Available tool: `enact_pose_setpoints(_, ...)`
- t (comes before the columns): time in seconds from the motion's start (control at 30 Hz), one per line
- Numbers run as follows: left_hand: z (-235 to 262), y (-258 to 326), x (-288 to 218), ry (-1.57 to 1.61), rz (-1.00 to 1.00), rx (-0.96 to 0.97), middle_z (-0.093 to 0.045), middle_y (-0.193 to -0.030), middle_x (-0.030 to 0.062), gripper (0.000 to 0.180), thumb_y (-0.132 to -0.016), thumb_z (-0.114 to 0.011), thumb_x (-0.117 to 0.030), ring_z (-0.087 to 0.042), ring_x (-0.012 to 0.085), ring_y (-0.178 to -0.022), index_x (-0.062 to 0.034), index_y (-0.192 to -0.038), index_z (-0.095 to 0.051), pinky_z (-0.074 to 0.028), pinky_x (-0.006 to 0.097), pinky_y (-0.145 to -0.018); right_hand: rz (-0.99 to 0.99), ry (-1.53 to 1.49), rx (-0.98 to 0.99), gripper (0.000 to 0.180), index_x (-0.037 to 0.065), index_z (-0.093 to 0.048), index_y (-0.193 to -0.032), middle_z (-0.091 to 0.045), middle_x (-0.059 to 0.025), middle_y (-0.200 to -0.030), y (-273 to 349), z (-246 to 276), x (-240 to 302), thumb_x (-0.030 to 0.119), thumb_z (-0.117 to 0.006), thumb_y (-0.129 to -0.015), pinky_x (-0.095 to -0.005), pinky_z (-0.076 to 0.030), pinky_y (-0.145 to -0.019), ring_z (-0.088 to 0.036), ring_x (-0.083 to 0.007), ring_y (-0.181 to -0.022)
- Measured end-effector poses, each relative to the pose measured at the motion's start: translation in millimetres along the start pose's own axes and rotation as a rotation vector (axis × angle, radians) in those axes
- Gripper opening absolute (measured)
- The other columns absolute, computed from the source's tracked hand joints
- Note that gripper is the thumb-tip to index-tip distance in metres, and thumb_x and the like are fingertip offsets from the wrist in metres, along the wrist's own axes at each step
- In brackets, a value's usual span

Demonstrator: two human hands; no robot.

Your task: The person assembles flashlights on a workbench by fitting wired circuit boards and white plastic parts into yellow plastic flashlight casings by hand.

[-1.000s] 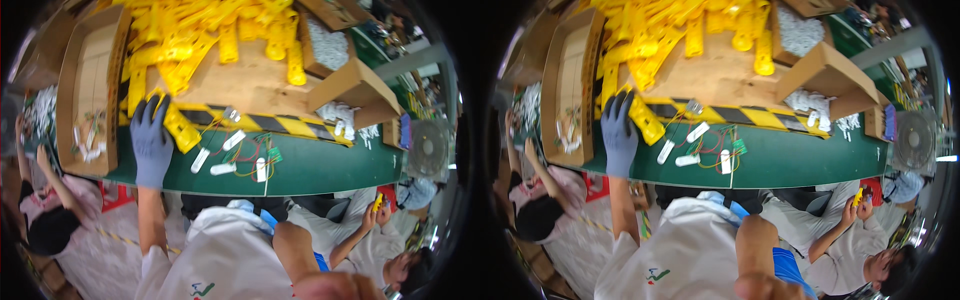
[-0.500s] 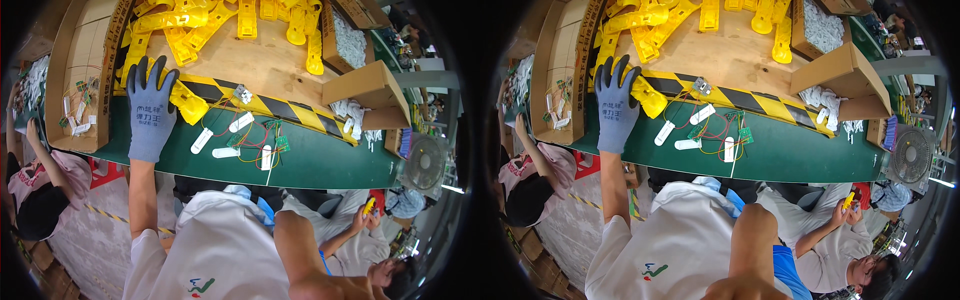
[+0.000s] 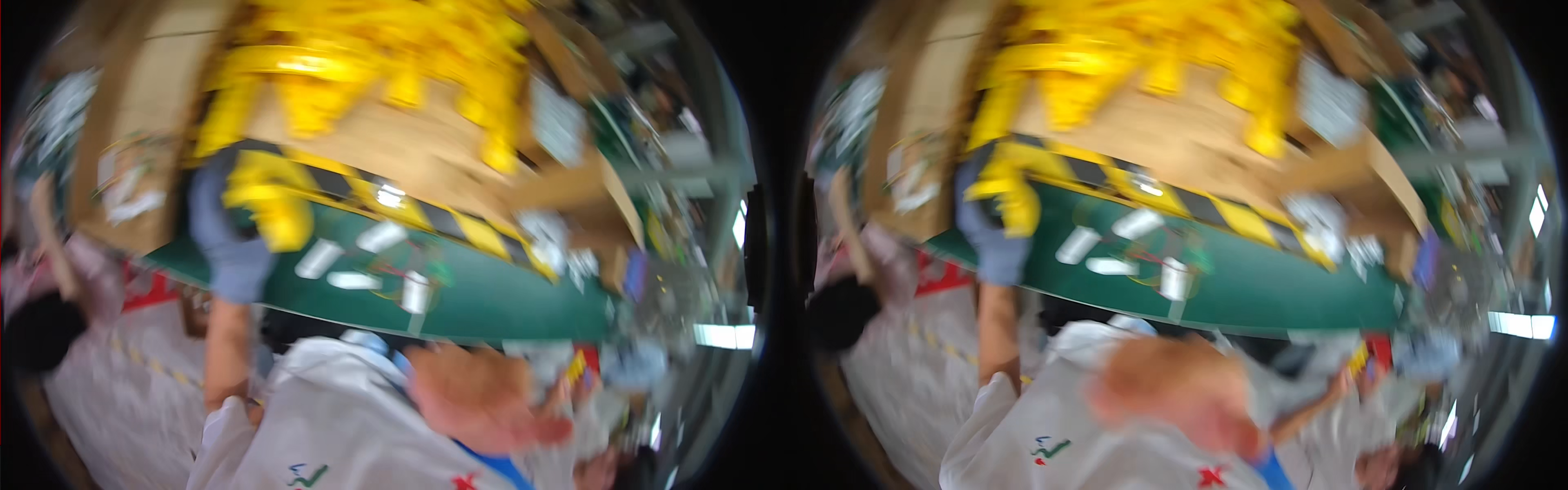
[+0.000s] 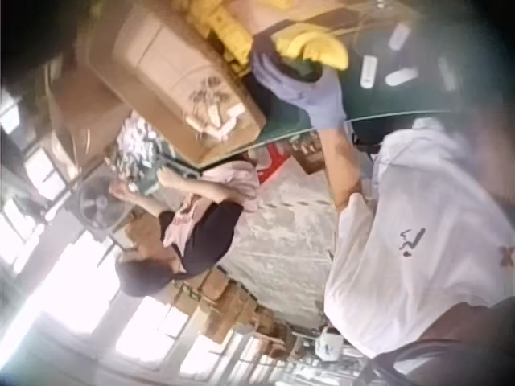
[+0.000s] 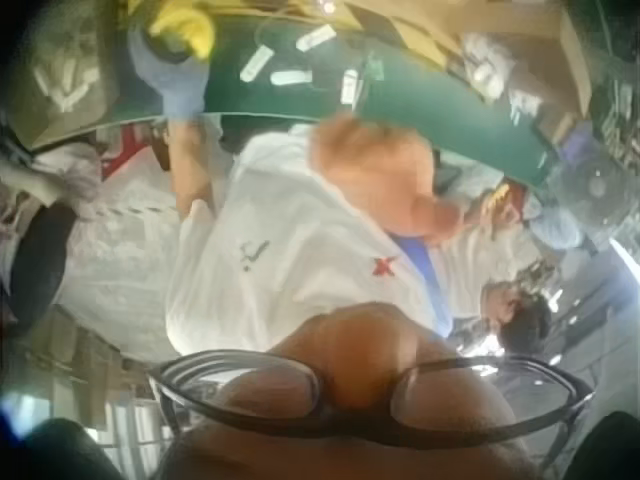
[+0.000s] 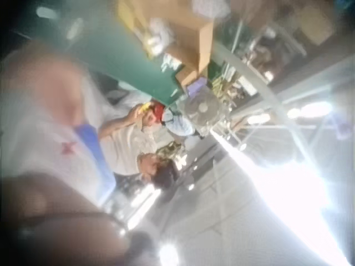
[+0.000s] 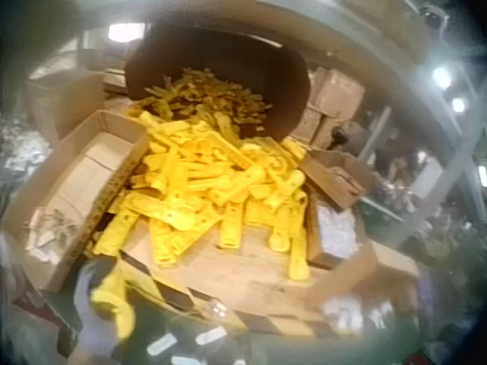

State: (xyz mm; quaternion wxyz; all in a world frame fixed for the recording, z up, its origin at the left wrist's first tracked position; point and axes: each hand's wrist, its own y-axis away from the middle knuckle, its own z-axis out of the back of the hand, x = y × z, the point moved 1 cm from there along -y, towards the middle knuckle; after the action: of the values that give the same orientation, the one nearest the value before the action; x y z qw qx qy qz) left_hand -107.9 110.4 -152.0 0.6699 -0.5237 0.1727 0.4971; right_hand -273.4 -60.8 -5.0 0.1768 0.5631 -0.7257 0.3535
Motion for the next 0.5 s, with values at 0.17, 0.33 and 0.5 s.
enact_pose_setpoints(0.17, 2.9, 6.9, -18.1, 0.132, 0.075, -0.007, -0.06, -0.117, 0.0134, 0.049, -0.075, -0.071, 0.01, -0.059, 0.0217, -0.104, 0.0018, -0.119, -0.054, -0.046, 0.031, -0.093, 0.126, -0.107, 0.068, 0.066, 0.013, -0.059, -0.119, -0.062, -0.0084, -0.109, -5.8, -35.1, -15.5, 0.07, -0.041, -0.09, -0.0412, -0.041, -0.083, -0.052, -0.0298, -0.097)
enact_pose_setpoints(0.33, -9.3, 14.5, -12.9, 0.295, 0.187, 0.022, -0.061, -0.116, 0.0128, 0.05, -0.075, -0.069, 0.012, -0.058, 0.0196, -0.106, 0.003, -0.121, -0.052, -0.045, 0.031, -0.095, 0.267, -0.176, 0.014, 0.061, 0.002, -0.061, -0.111, -0.064, -0.0125, -0.104, -10.7, -43.4, -17.0, 0.057, -0.039, -0.096, -0.0345, -0.046, -0.078, -0.057, -0.0258, -0.087)
enact_pose_setpoints(0.5, -19.8, 47.8, 32.6, 0.138, 0.246, -0.041, -0.052, -0.127, 0.019, 0.078, -0.07, -0.077, 0.007, -0.052, 0.0252, -0.118, 0.0089, -0.136, -0.036, -0.041, 0.036, -0.102, 0.418, -0.339, -0.076, 0.06, -0.009, -0.064, -0.102, -0.065, -0.0167, -0.099, -5.1, -67.5, -47.3, 0.045, -0.038, -0.101, -0.0278, -0.05, -0.072, -0.063, -0.0217, -0.077)
